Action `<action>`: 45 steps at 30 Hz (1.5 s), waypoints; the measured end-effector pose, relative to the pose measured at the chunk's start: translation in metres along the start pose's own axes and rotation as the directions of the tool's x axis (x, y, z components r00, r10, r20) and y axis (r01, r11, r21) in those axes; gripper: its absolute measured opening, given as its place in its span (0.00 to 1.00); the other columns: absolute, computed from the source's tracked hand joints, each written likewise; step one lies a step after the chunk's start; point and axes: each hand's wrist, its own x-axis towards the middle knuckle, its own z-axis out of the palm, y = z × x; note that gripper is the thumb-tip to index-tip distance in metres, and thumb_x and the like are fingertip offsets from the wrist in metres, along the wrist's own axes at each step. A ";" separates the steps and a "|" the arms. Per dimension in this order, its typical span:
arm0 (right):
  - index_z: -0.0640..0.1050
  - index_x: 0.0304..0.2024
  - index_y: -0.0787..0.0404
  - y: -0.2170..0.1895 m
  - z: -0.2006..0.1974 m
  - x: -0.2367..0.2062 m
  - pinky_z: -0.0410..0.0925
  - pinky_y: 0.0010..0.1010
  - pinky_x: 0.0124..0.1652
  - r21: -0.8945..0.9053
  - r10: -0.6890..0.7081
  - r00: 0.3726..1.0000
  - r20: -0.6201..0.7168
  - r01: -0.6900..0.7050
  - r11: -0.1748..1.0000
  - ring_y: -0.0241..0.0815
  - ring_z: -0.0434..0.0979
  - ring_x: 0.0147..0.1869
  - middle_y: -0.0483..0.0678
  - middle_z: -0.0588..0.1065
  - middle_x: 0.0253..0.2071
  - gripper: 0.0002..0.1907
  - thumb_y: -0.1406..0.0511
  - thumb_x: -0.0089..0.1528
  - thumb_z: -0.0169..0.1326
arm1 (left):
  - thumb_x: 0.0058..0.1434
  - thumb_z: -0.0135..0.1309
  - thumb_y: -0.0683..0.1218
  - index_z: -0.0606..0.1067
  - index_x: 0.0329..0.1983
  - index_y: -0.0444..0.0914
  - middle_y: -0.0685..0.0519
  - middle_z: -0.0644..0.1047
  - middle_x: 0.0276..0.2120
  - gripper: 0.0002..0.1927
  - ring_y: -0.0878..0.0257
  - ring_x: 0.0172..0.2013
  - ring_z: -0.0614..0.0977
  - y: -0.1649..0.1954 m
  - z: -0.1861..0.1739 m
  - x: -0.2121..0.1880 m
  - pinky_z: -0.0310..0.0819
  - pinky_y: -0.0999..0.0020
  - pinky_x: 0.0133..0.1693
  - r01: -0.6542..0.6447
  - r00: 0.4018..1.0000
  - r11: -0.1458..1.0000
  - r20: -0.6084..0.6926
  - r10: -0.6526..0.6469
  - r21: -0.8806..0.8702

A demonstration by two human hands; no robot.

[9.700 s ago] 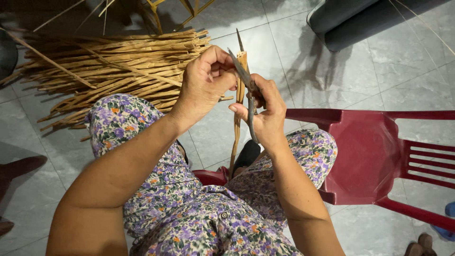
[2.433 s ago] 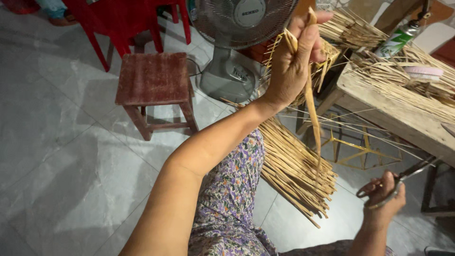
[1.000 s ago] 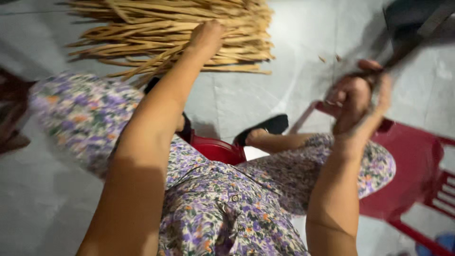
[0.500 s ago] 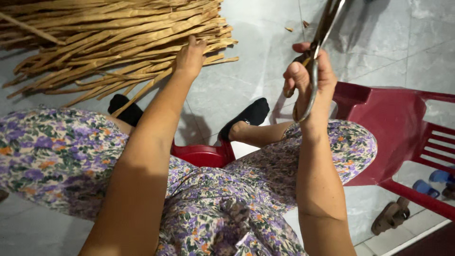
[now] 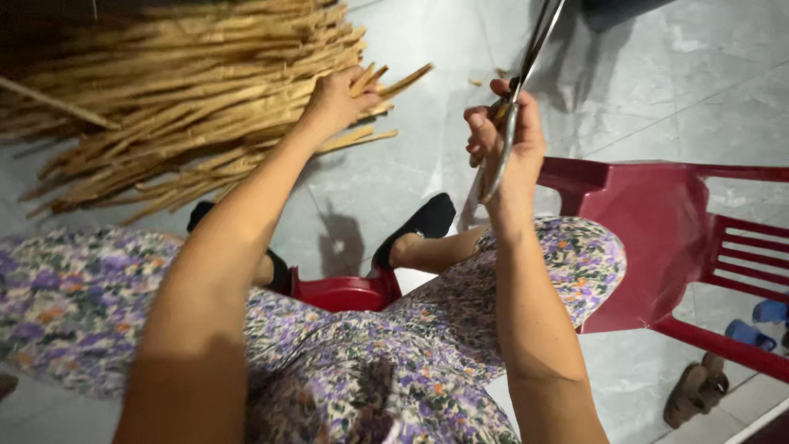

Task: The person sits on a red plastic chair and uses shears to trim the ends of thin wooden sticks. They pick up sticks from a pile on the floor, trim them, and place the trimmed pieces into a separate pile.

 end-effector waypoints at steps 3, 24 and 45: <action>0.68 0.64 0.61 -0.006 -0.002 0.003 0.67 0.20 0.33 0.112 -0.030 0.999 -0.020 0.032 0.993 0.30 0.74 0.36 0.46 0.80 0.45 0.28 0.70 0.63 0.62 | 0.58 0.65 0.52 0.78 0.41 0.40 0.56 0.81 0.29 0.14 0.65 0.26 0.80 0.057 -0.001 -0.016 0.78 0.63 0.30 0.126 0.983 0.987 0.147 -0.111 -0.098; 0.67 0.67 0.64 -0.059 0.025 -0.064 0.69 0.25 0.48 0.219 -0.210 0.972 0.108 0.182 0.959 0.35 0.74 0.49 0.47 0.74 0.45 0.31 0.67 0.66 0.66 | 0.68 0.60 0.44 0.75 0.43 0.38 0.59 0.75 0.27 0.07 0.75 0.26 0.74 0.192 -0.032 -0.138 0.68 0.78 0.28 -0.095 0.988 0.850 0.055 0.144 -0.518; 0.71 0.63 0.63 -0.063 0.035 -0.074 0.67 0.26 0.50 -0.409 -0.311 0.909 0.278 0.405 0.818 0.35 0.69 0.47 0.45 0.72 0.49 0.39 0.53 0.57 0.72 | 0.72 0.58 0.39 0.71 0.43 0.38 0.59 0.76 0.34 0.06 0.76 0.31 0.74 0.182 -0.040 -0.133 0.69 0.79 0.31 -0.189 0.978 0.692 -0.069 0.198 -0.697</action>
